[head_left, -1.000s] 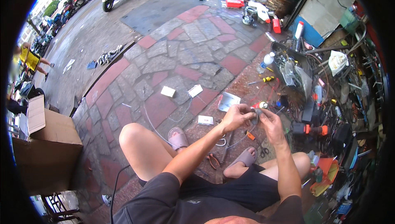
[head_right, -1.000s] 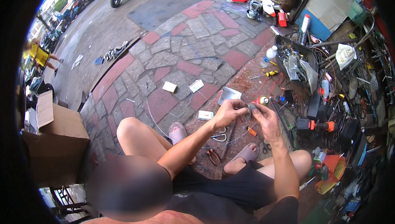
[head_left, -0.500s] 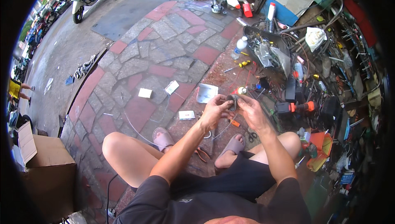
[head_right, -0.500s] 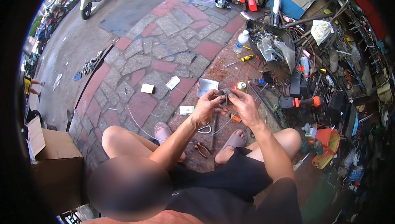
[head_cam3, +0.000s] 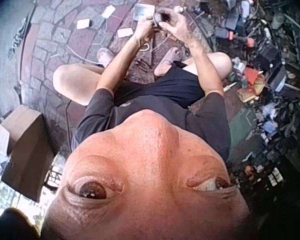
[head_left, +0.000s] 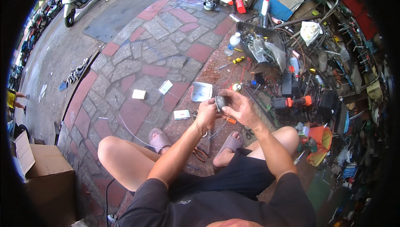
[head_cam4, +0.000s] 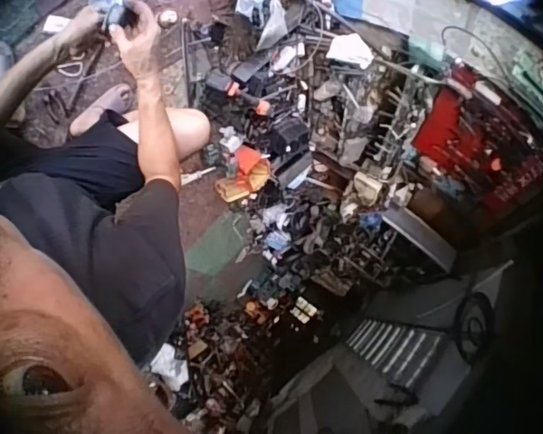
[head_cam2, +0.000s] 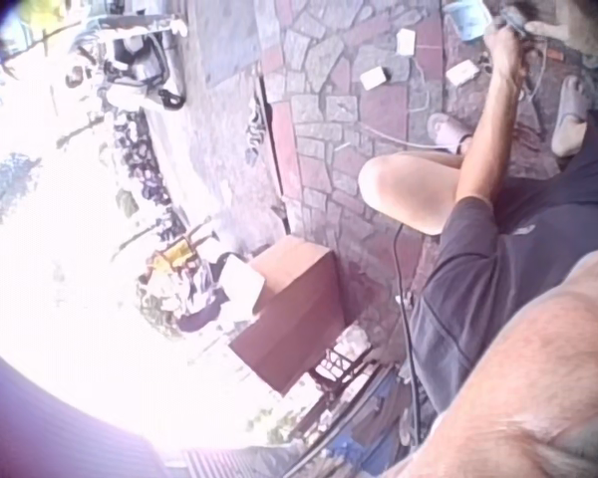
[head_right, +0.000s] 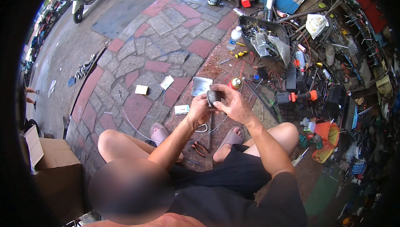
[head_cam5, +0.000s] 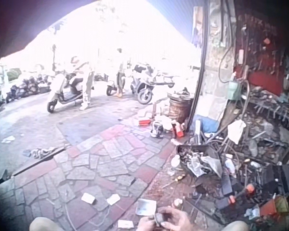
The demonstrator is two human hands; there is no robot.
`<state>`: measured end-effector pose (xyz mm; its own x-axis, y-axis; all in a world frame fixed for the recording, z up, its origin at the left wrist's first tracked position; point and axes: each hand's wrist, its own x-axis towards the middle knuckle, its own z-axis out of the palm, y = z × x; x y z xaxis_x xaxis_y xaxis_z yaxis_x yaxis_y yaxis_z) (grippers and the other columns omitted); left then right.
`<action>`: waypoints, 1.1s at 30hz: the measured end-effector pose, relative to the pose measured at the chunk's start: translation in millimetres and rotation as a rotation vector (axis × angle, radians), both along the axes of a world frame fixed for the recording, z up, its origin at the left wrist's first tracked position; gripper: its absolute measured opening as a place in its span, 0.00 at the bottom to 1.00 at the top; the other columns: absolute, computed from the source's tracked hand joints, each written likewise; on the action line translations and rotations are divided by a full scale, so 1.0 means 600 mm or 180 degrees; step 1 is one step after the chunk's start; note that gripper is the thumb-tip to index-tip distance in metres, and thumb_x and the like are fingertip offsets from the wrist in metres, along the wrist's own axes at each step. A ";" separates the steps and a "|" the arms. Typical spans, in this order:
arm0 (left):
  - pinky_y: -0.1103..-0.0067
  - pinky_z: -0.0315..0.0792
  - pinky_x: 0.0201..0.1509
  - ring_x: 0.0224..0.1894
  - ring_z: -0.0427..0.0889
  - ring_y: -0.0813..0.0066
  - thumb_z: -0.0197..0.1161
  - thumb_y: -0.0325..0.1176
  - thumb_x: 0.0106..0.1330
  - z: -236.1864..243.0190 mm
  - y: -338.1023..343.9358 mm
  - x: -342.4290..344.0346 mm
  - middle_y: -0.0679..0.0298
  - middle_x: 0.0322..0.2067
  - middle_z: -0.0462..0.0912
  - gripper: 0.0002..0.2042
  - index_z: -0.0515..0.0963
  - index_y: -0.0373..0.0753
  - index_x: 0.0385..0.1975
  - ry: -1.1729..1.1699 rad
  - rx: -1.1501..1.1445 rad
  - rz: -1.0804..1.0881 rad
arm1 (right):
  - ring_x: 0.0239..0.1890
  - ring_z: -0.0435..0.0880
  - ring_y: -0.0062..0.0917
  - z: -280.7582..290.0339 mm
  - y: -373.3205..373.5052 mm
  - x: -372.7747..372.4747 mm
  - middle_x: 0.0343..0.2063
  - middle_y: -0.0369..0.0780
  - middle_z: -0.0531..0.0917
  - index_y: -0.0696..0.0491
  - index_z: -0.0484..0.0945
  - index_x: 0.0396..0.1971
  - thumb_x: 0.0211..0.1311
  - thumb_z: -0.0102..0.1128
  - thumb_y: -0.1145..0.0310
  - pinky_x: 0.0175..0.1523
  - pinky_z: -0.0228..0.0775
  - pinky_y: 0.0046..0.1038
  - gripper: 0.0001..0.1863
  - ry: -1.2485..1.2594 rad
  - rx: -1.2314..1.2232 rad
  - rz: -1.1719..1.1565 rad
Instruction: The person sits on the ground and works on a small cylindrical object, using pliers to strip wires and applying a substance from a red can. They repeatedly inspect and manipulate the object, then hand it to another person and walk toward a scooter.
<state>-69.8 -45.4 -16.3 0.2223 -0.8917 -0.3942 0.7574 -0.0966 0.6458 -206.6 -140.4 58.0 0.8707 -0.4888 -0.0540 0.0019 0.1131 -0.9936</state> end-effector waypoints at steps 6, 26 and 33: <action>0.77 0.78 0.32 0.28 0.84 0.76 0.64 0.29 0.71 0.028 0.002 0.029 0.65 0.28 0.86 0.07 0.82 0.30 0.38 -0.2450 0.0070 0.0266 | 0.47 0.87 0.25 -0.009 -0.019 0.002 0.45 0.39 0.87 0.62 0.79 0.55 0.77 0.59 0.51 0.51 0.80 0.24 0.26 0.0980 -0.0463 -0.0604; 0.80 0.80 0.46 0.45 0.86 0.75 0.62 0.20 0.70 0.010 -0.006 -0.001 0.62 0.50 0.85 0.18 0.80 0.36 0.59 -0.1668 -0.0378 0.0513 | 0.45 0.86 0.21 -0.018 0.000 0.006 0.42 0.39 0.87 0.63 0.81 0.50 0.76 0.62 0.59 0.52 0.80 0.26 0.20 0.0378 0.0652 -0.0502; 0.71 0.84 0.50 0.52 0.85 0.70 0.63 0.21 0.69 0.023 -0.003 0.010 0.61 0.53 0.84 0.22 0.75 0.39 0.64 -0.0394 -0.0227 0.0261 | 0.54 0.84 0.24 -0.010 0.009 0.007 0.50 0.42 0.84 0.64 0.73 0.62 0.70 0.67 0.73 0.60 0.78 0.27 0.24 0.0157 0.0296 -0.0449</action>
<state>-63.6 -47.0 -2.6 0.3383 -0.8934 -0.2957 0.6751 0.0115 0.7376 -202.5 -134.8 52.3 0.7889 -0.5969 -0.1457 -0.0243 0.2066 -0.9781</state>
